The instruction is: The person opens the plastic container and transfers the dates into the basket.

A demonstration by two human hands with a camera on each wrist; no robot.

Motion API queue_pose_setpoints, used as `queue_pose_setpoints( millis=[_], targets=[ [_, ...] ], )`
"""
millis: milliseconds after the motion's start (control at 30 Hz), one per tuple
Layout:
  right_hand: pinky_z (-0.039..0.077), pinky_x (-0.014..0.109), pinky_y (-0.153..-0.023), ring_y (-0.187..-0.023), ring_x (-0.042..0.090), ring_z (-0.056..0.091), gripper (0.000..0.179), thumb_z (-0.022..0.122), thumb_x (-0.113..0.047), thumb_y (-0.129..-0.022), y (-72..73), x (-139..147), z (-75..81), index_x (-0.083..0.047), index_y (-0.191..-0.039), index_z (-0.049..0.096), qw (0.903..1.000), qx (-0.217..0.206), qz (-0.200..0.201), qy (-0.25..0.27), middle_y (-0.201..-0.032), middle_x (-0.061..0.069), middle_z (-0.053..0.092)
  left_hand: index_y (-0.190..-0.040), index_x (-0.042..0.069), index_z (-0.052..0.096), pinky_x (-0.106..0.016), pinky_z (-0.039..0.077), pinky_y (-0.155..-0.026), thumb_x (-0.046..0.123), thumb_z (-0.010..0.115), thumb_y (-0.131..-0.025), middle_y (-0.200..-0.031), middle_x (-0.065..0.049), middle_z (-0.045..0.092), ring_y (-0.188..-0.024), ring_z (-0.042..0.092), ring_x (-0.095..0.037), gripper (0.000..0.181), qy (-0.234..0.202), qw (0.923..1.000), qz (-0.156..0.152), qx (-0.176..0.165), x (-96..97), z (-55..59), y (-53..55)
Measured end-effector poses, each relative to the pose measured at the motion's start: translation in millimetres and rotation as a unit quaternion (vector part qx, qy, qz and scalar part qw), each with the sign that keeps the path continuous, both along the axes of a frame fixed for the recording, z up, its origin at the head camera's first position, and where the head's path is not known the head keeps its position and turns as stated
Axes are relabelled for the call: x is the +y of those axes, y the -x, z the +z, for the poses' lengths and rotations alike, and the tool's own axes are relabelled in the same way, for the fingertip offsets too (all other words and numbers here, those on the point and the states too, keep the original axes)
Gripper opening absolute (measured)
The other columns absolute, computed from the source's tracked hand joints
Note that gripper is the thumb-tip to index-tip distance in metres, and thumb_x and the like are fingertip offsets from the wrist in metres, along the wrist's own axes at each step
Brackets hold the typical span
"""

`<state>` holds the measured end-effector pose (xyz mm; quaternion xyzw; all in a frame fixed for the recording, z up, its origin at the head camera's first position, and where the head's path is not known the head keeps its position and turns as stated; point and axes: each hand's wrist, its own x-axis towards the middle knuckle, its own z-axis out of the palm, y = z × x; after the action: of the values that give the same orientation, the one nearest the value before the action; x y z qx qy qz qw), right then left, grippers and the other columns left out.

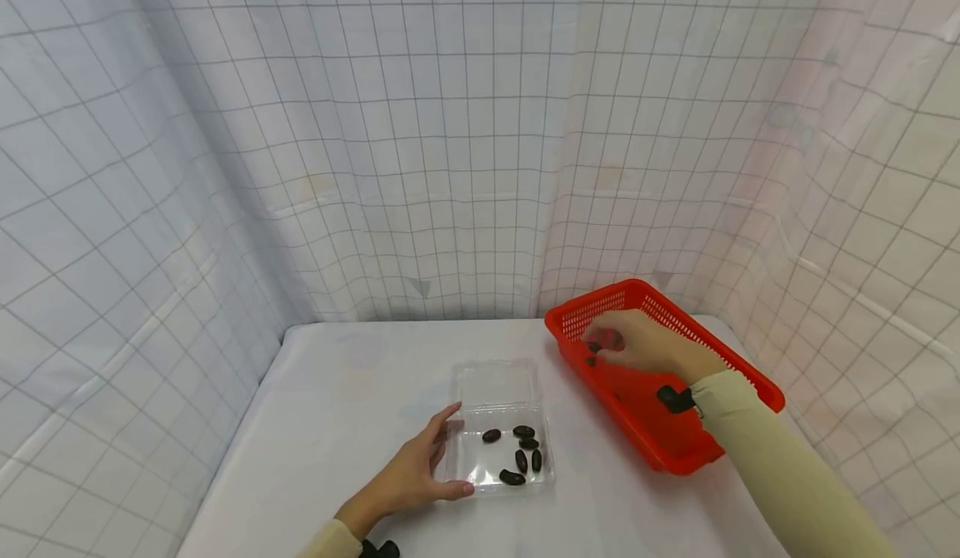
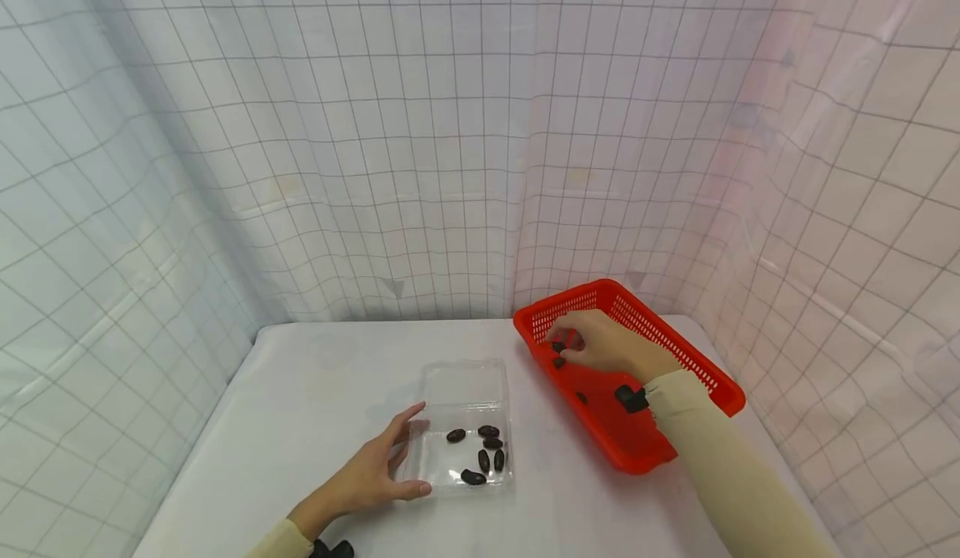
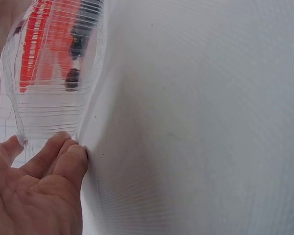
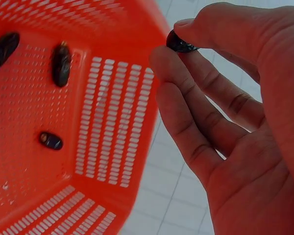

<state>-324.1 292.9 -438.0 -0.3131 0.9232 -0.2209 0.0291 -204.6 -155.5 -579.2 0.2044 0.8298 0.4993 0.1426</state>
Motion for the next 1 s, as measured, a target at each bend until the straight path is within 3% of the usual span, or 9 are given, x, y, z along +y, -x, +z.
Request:
queue_pose_setpoints(
  millis=[567,1000],
  targets=[
    [0.072,0.042,-0.096,-0.105,0.018,0.074,0.026,0.085,-0.006,-0.105,22.6,31,-27.6,-0.009,-0.131,0.083,0.9974,-0.044,-0.049,-0.030,-0.125,0.004,0.085,-0.187,0.014,0.020,-0.054,0.042,-0.136,0.033,0.103,-0.091,-0.184,-0.030,0.041,-0.170,0.045,-0.053,0.128,-0.003,1.0000,0.000,-0.001,-0.2,-1.5,0.3],
    [0.068,0.032,-0.082,-0.100,0.017,0.073,0.025,0.082,-0.007,-0.108,28.0,42,-31.1,-0.009,-0.132,0.084,0.9960,-0.067,-0.056,-0.022,-0.120,0.004,0.084,-0.187,0.014,0.021,-0.055,0.042,-0.137,0.034,0.103,-0.091,-0.183,-0.030,0.042,-0.170,0.045,-0.054,0.128,0.002,1.0000,0.004,0.001,0.9,-0.5,-0.1]
  ],
)
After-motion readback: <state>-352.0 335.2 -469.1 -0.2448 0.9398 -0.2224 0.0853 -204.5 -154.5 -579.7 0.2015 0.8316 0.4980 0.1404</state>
